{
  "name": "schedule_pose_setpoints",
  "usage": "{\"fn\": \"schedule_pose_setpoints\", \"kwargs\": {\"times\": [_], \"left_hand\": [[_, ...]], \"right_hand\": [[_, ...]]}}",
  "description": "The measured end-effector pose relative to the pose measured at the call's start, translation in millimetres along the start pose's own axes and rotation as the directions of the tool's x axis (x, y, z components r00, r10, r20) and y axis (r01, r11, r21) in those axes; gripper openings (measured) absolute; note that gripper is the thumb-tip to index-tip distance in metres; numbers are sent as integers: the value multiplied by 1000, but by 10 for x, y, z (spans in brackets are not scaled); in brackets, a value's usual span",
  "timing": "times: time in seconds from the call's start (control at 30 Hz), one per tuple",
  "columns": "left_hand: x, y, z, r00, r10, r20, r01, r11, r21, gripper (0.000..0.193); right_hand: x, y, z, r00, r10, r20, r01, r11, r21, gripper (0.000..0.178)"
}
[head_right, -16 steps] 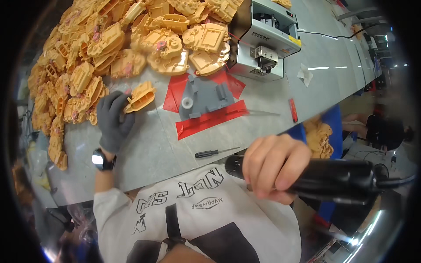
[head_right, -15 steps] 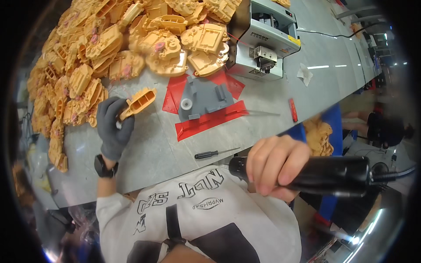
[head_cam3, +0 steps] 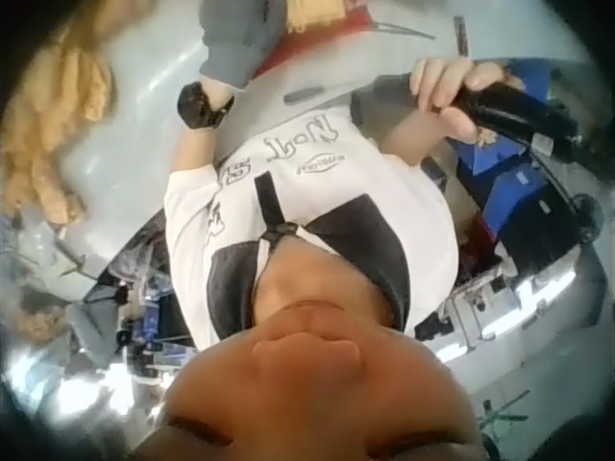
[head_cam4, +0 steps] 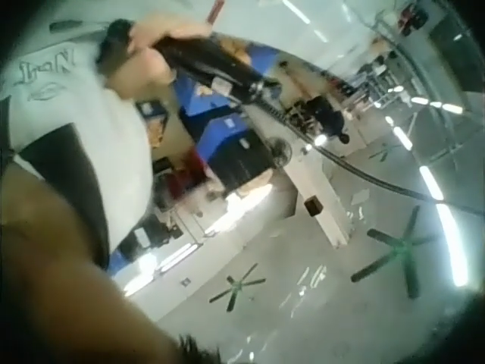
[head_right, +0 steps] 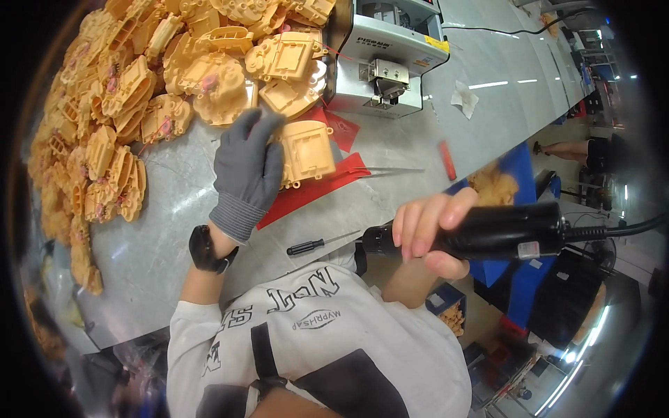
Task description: The person attaches plastic components to toy vehicle bases using an electric screwdriver to drive screws into the parts.
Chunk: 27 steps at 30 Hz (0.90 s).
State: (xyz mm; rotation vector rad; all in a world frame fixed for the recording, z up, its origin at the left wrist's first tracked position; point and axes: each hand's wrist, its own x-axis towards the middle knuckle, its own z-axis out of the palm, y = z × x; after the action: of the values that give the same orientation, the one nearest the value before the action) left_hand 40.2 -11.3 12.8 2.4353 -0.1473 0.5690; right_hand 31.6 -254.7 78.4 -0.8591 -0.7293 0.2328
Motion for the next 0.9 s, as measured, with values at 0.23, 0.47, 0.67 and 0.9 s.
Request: {"fn": "schedule_pose_setpoints", "kwargs": {"times": [0.23,0.47,0.67,0.9], "left_hand": [[206,-38,-233,930,26,366,69,967,-244,39],[179,-153,-201,944,-31,329,79,988,-134,38],[221,-285,-65,983,22,181,19,975,-221,40],[178,-341,-80,913,77,401,19,973,-232,31]], "right_hand": [[12,34,-21,1000,-15,0,15,1000,-9,41],[-5,98,-35,999,-16,-44,16,1000,-1,42],[136,90,-19,1000,9,-6,-9,1000,-9,44],[405,113,68,988,-125,-88,117,989,-89,51]]}}
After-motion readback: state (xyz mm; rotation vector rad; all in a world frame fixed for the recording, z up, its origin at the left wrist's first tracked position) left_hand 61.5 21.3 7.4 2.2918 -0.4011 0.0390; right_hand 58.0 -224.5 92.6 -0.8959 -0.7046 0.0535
